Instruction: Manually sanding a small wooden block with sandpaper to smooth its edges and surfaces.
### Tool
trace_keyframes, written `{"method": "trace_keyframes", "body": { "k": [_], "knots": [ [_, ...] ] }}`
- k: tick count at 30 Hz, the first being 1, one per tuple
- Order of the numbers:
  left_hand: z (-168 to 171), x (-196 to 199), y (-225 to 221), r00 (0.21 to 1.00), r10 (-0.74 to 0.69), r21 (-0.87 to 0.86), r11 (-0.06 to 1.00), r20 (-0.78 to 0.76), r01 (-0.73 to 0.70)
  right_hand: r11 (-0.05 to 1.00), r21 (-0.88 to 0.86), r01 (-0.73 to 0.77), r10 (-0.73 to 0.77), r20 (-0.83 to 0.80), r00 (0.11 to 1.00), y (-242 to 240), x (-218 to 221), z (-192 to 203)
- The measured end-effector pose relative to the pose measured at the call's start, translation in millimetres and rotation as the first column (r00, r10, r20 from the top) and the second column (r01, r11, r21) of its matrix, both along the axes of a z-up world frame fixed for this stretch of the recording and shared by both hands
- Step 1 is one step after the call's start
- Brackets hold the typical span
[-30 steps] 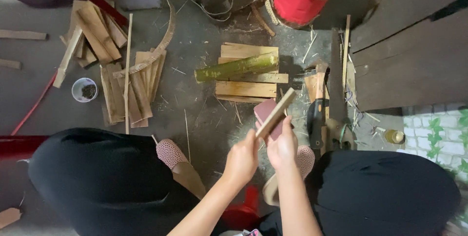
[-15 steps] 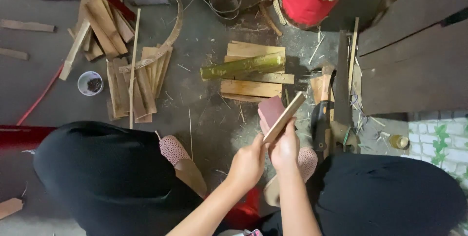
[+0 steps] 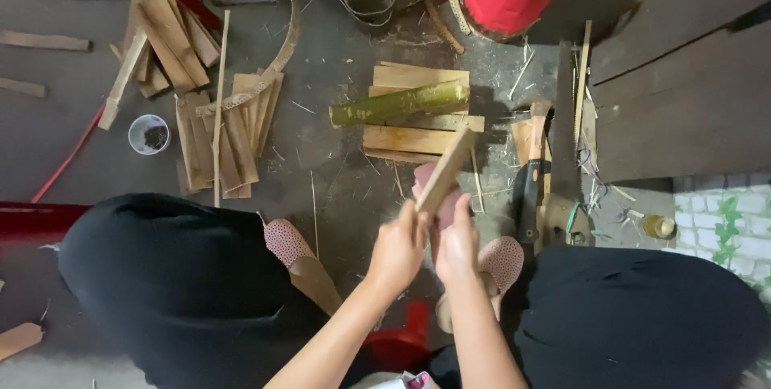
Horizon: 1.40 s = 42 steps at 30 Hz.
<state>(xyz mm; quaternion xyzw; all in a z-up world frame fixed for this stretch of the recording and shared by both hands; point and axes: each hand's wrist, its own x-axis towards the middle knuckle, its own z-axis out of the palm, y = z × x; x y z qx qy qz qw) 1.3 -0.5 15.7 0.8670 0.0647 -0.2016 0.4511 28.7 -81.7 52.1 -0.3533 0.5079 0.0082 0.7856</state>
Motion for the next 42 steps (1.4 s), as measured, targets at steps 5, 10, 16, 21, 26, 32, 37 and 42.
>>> {"method": "trace_keyframes", "body": {
  "k": [5,10,16,21,26,32,37,42],
  "knots": [
    [-14.6,-0.8,2.4,0.998,-0.062,0.090,0.994,-0.009,0.062,0.999,-0.029,0.037,-0.036,0.027,0.999,4.3,0.9,5.3],
    [13.7,-15.9,-4.7,0.994,-0.101,0.015,0.995,0.033,0.100,0.997,-0.076,0.030,-0.028,0.020,0.999,5.2,4.9,34.1],
    [10.6,-7.7,1.8,0.992,-0.083,0.020,0.996,0.092,0.081,0.995,-0.098,0.010,-0.004,0.064,0.998,-17.2,-15.8,-42.7],
    [-10.6,1.4,0.5,0.999,0.037,-0.022,0.999,-0.009,-0.037,0.991,-0.131,0.036,-0.018,0.135,0.991,-16.9,-11.8,-24.7],
    [10.7,13.1,21.8,0.871,0.225,-0.554,0.695,-0.438,-0.458,0.957,-0.262,0.128,-0.067,0.227,0.971,-31.7,-8.9,-6.9],
    [8.1,6.9,18.0,0.886,0.140,-0.710,0.549,-0.441,-0.440,0.974,-0.225,0.038,-0.009,0.128,0.992,-28.2,-16.9,-15.4],
    [6.5,3.3,17.6,0.906,0.086,-0.729,0.564,-0.414,-0.387,0.977,-0.206,-0.044,0.064,0.091,0.994,-16.6,-12.7,14.3],
    [6.2,-1.2,12.6,0.922,0.025,-0.692,0.654,-0.386,-0.307,0.993,-0.112,0.018,-0.003,0.126,0.992,-40.4,-16.3,-37.3]
  ]
}}
